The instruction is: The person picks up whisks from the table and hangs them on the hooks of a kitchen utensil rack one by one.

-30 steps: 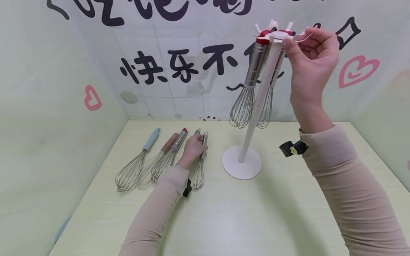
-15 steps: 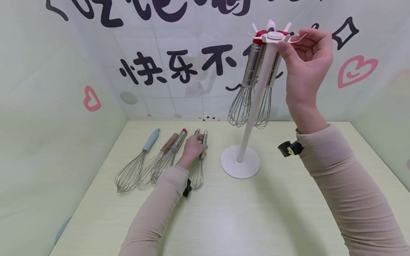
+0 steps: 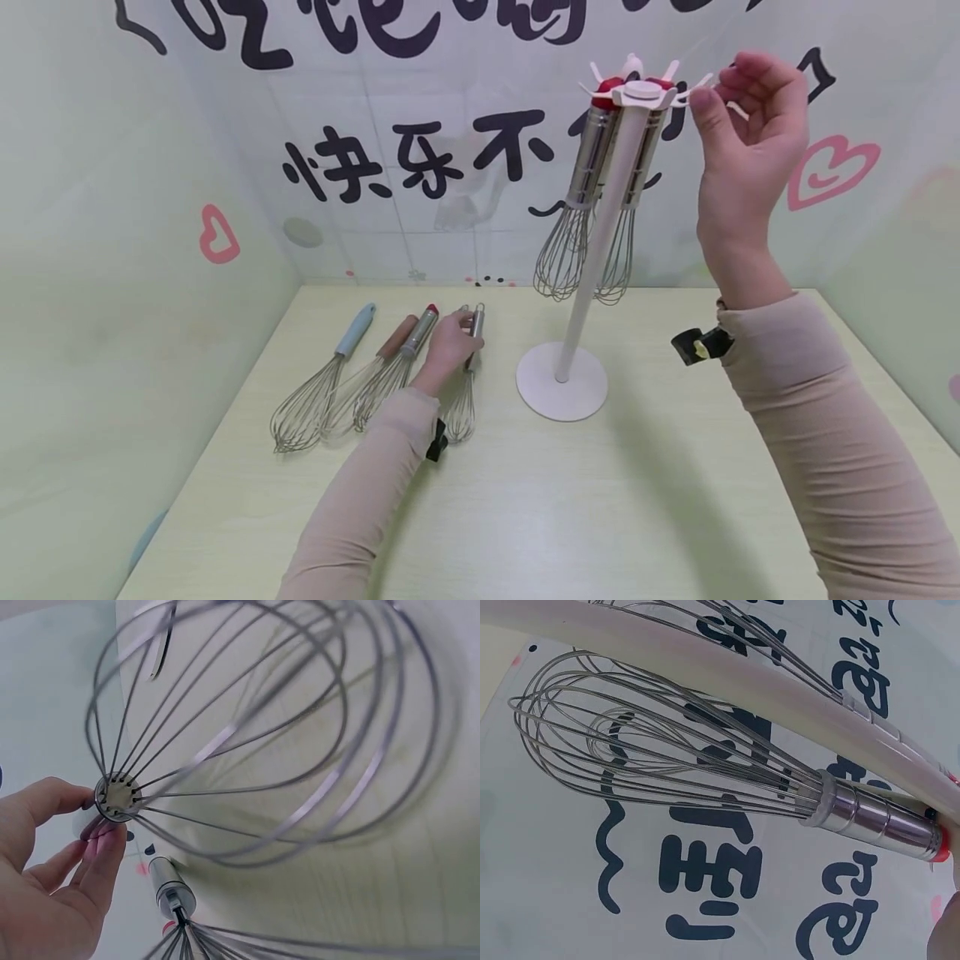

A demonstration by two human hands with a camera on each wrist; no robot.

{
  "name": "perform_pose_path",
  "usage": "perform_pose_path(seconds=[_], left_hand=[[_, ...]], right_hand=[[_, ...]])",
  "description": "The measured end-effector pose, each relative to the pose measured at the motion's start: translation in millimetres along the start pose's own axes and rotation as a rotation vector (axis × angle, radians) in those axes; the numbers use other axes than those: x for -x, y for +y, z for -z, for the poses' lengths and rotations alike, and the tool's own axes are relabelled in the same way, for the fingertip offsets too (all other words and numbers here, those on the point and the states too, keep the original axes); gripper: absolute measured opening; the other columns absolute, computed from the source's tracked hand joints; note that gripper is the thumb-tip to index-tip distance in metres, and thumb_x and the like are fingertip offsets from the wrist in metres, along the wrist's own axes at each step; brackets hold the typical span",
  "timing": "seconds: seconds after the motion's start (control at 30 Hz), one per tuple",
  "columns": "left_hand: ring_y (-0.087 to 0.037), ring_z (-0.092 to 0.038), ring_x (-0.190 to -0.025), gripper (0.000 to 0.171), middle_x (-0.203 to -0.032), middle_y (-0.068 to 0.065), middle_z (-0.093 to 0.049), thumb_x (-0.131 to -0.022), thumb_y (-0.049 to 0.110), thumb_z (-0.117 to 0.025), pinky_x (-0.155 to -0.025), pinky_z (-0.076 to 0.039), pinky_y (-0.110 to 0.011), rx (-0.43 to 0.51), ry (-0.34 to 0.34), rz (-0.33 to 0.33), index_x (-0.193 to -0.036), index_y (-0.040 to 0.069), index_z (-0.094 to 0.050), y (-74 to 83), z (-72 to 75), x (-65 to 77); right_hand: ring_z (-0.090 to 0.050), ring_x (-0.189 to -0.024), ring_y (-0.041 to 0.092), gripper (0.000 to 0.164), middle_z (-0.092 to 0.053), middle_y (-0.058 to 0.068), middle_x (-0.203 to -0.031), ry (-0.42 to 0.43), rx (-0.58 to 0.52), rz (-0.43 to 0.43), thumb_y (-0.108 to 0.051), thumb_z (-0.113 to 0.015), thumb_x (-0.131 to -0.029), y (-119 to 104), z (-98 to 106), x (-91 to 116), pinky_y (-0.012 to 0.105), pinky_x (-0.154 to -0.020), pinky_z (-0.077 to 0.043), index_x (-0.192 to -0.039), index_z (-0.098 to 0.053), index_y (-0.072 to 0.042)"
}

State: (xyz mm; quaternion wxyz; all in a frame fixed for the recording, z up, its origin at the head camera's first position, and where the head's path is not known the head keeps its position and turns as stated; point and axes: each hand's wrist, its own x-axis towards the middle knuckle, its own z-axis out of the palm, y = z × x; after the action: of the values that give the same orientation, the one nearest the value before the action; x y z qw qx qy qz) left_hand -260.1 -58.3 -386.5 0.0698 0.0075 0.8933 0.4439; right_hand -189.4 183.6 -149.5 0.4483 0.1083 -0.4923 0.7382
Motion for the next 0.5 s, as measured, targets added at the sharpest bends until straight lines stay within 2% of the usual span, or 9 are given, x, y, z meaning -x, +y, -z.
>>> perform_pose_path(seconds=[0.23, 0.5], left_hand=[[-0.032, -0.058, -0.118, 0.058, -0.134, -0.02, -0.055, -0.083, 0.001, -0.065, -0.097, -0.053, -0.039, 0.025, -0.006, -0.015, -0.138, 0.002, -0.047, 4.7, 3.8, 4.0], [-0.032, -0.058, -0.118, 0.059, -0.135, -0.018, -0.055, -0.082, -0.001, -0.064, -0.096, -0.054, -0.038, 0.108, -0.001, -0.013, -0.138, 0.003, -0.047, 11.5, 7.8, 3.2]], right_hand=[[-0.055, -0.108, 0.017, 0.035, -0.06, 0.007, -0.108, -0.078, 0.012, -0.1, 0.003, -0.069, -0.082, 6, 9, -9, 0.021, -0.1, -0.048, -0.115, -0.06, 0.0], [-0.058, -0.108, 0.019, 0.031, -0.064, 0.008, -0.106, -0.133, -0.031, -0.15, 0.001, -0.069, -0.082, 6, 11, -13, 0.02, -0.1, -0.048, -0.113, -0.064, 0.0]])
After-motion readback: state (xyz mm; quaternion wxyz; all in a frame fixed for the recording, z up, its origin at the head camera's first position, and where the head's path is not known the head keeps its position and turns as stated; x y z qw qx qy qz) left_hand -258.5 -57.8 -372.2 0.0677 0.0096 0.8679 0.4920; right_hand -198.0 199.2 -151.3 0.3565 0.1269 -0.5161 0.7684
